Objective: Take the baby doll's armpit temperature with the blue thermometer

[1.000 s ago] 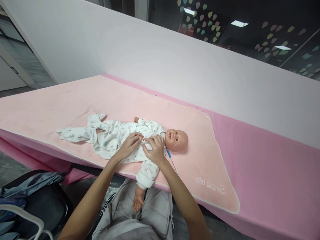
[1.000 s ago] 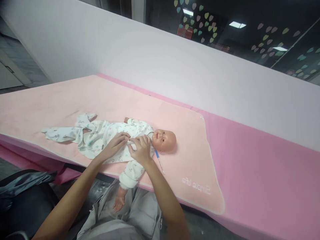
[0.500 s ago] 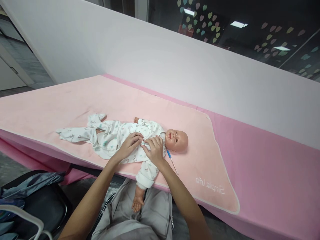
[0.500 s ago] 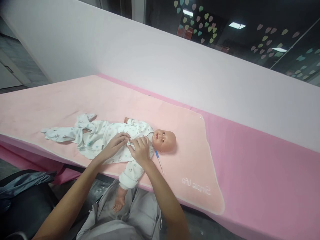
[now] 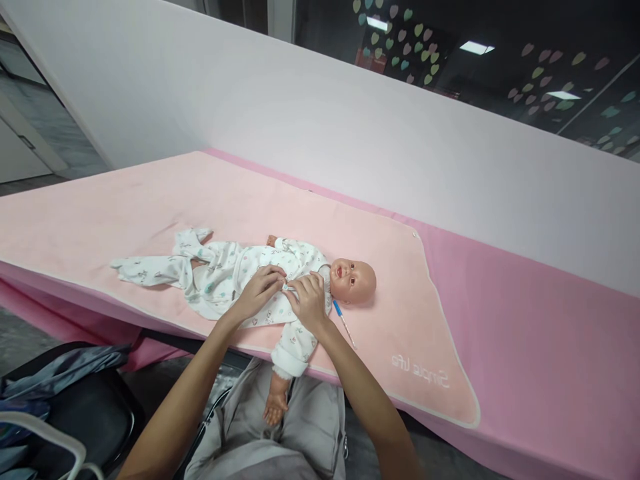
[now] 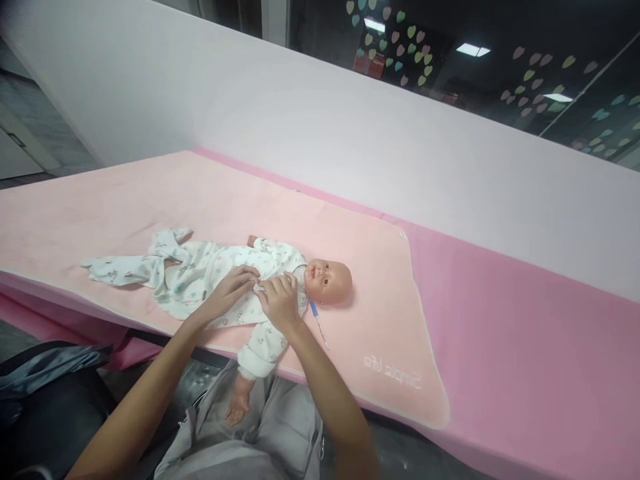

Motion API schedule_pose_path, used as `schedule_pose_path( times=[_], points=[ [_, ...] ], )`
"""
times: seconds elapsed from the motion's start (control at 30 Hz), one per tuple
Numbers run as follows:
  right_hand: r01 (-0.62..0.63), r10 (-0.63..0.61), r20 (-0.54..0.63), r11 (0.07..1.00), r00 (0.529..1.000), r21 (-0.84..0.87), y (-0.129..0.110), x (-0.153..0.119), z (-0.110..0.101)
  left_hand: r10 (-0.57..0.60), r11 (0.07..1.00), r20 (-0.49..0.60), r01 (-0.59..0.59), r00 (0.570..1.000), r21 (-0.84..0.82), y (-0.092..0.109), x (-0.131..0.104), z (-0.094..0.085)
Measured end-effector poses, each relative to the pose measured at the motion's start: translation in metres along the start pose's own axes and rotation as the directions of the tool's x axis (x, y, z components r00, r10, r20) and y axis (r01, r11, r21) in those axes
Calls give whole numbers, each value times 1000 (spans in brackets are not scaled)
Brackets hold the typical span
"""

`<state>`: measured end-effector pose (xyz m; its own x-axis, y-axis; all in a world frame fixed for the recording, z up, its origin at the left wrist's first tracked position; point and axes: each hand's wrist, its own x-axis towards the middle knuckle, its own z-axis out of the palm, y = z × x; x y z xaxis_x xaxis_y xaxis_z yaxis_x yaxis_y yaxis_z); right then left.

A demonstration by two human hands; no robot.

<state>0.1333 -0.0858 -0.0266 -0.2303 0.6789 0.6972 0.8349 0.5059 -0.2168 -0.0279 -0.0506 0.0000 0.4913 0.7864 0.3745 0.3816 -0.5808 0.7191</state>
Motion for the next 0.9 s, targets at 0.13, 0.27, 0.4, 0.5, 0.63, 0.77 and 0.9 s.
schedule_pose_path(
  times=[0.13,0.27,0.4,0.5,0.63,0.77,0.9],
  points=[
    [5,-5,1,1000,1000,1,-1,0,-1,13,1000,1,-13,1000,6,1,0,0],
    [7,-7,-5,1000,1000,-1,-1,1,-2,29,999,-8,-28,1000,20,0,0,1],
    [14,-14,-7,1000,1000,-18,-1,2,-4,36,999,-14,-36,999,31,0,0,2],
    [13,-13,-15,1000,1000,-16,-1,2,-4,41,998,-26,-40,999,38,0,0,2],
    [19,-19,-38,1000,999,-3,-1,2,-3,30,999,-27,-30,999,25,-2,-2,2],
    [22,-22,-71,1000,997,6,1,1,-1,-14,997,15,15,1000,-70,-3,-9,-11],
    [9,-8,-79,1000,997,11,1,0,1,-87,995,76,90,993,-41,-5,-17,-34]
  ],
)
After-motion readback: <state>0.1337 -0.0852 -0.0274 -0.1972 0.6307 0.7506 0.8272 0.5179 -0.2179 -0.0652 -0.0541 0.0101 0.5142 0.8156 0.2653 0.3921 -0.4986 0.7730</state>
